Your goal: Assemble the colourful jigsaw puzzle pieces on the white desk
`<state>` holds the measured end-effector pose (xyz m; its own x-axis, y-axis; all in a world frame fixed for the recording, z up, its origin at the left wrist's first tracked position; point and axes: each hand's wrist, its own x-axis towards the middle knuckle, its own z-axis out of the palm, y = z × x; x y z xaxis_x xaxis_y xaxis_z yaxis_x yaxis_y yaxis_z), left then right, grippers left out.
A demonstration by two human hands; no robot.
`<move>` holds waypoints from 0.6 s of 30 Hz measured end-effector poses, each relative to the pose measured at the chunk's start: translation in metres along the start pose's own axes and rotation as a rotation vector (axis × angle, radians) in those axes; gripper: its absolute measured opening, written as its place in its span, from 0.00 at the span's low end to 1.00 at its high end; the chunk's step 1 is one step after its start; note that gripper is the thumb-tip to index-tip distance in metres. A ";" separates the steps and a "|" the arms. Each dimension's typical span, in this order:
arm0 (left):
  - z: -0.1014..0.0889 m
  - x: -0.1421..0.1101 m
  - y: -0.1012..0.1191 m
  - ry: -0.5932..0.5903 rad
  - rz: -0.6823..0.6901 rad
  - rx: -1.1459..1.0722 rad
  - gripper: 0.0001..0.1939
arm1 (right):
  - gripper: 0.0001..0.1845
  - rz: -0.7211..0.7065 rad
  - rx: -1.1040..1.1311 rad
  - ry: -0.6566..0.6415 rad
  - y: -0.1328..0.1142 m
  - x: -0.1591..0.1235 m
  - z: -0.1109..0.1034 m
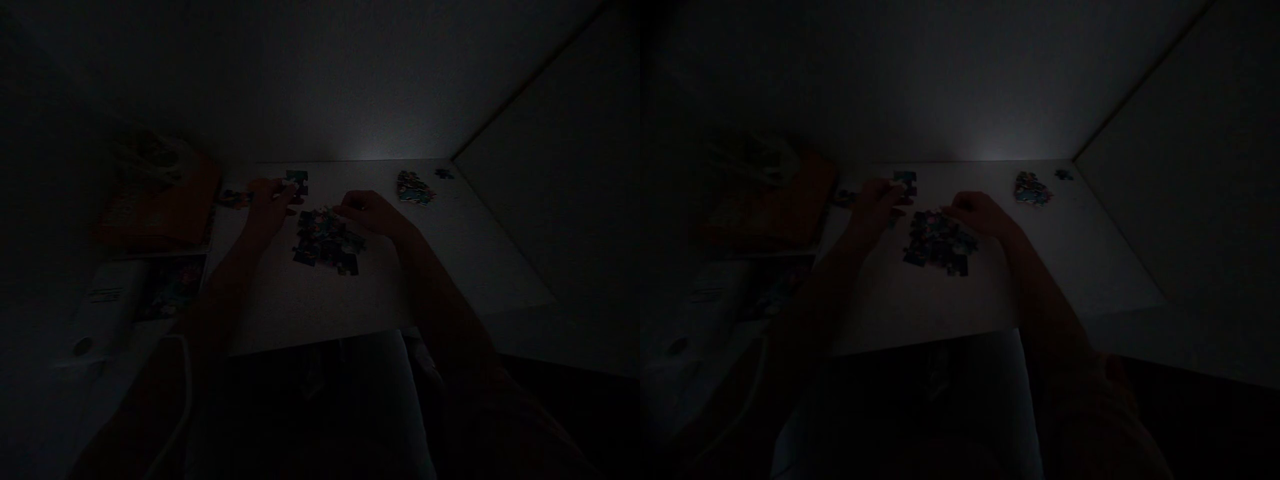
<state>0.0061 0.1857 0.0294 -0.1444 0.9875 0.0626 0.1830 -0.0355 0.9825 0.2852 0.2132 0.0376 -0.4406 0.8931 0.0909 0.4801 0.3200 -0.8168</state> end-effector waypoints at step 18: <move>-0.028 0.008 -0.006 0.113 0.192 0.263 0.16 | 0.23 -0.030 -0.031 0.072 0.009 0.005 0.005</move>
<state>-0.0237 0.1897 0.0287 -0.1866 0.9430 0.2756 0.4595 -0.1642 0.8728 0.2838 0.2185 0.0283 -0.4005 0.9028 0.1569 0.4909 0.3560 -0.7952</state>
